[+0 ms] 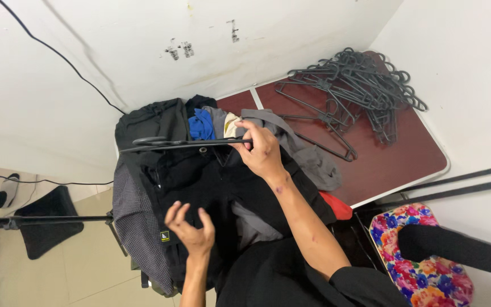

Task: The person hangs a pair of black pants on a hanger and places it on a clothing rack. Then, the person picks up a pair of black cargo pants, folds them, and hangs them on a hanger before placing them on the rack. Finally, the person picks up a pair of black shorts and begins to fold them.

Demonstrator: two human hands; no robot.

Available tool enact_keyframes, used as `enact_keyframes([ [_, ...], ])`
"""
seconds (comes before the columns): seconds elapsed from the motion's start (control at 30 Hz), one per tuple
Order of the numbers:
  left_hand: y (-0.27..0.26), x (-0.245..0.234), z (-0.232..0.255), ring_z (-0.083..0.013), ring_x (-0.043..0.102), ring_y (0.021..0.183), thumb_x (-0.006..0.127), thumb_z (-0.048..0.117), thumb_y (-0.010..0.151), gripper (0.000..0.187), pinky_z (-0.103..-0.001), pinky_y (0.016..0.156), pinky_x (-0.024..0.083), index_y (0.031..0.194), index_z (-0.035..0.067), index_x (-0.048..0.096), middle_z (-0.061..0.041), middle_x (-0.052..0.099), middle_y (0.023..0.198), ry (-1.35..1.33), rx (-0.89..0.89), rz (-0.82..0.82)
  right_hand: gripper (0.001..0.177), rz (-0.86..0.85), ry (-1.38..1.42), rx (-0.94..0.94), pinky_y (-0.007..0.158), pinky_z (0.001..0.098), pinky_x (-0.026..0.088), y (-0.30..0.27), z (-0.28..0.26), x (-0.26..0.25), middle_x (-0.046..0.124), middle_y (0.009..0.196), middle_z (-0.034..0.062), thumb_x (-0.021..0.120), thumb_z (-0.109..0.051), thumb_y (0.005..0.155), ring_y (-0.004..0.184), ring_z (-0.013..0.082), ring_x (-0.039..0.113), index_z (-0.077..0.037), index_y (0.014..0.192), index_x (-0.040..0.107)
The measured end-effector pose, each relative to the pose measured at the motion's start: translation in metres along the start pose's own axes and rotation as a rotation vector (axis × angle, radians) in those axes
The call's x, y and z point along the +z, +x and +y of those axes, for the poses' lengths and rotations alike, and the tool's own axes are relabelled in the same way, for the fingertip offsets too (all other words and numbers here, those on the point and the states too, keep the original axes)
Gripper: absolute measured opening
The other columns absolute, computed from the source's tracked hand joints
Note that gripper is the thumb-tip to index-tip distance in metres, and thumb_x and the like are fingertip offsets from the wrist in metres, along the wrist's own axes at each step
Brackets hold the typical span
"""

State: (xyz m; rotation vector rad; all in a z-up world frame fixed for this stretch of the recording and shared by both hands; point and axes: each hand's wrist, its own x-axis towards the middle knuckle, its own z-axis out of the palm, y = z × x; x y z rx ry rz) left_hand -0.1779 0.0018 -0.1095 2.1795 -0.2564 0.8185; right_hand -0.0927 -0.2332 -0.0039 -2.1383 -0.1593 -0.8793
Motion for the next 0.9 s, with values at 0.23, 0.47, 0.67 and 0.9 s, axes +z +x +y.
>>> enact_keyframes([
  [0.23,0.075,-0.05,-0.007,-0.0415,0.038,0.143,0.07,0.004,0.09,0.07,-0.055,0.121,0.034,0.149,-0.008,0.035,-0.025,0.033,0.152,0.152,0.023,0.121,0.044,0.061,0.173,0.059,0.063,0.0261,0.045,-0.006,-0.022,-0.094,0.052,0.067,0.0012,0.087,-0.015,0.089,0.061,0.0115,0.051,-0.007,0.124,0.062],
  [0.47,0.092,-0.044,0.013,-0.0197,0.061,0.089,0.055,-0.002,0.08,0.036,-0.029,0.087,0.048,0.115,-0.005,0.06,-0.014,0.063,0.096,-0.358,-0.049,-0.314,0.056,0.157,0.124,0.124,0.066,0.0238,0.047,-0.031,-0.033,-0.206,0.056,0.068,-0.0003,0.088,-0.015,0.086,0.06,0.0084,0.051,-0.006,0.132,0.059],
  [0.67,0.057,0.004,0.002,-0.0143,0.063,0.085,0.06,-0.007,0.076,0.029,-0.024,0.082,0.048,0.105,-0.006,0.066,-0.009,0.067,0.093,-0.769,-0.172,-0.531,0.051,0.142,0.014,0.22,0.062,0.0235,0.047,-0.06,-0.017,-0.296,0.059,0.069,-0.0003,0.089,-0.009,0.085,0.062,0.0085,0.055,-0.006,0.13,0.063],
  [0.9,0.054,0.058,0.049,-0.0165,0.066,0.106,0.053,-0.006,0.078,0.048,-0.027,0.1,0.051,0.126,-0.007,0.059,-0.011,0.069,0.119,-0.991,-0.147,-0.542,0.057,0.01,-0.149,0.212,0.059,0.0234,0.046,-0.099,-0.01,-0.374,0.054,0.065,0.0016,0.089,-0.011,0.079,0.058,0.0092,0.052,-0.009,0.13,0.065],
])
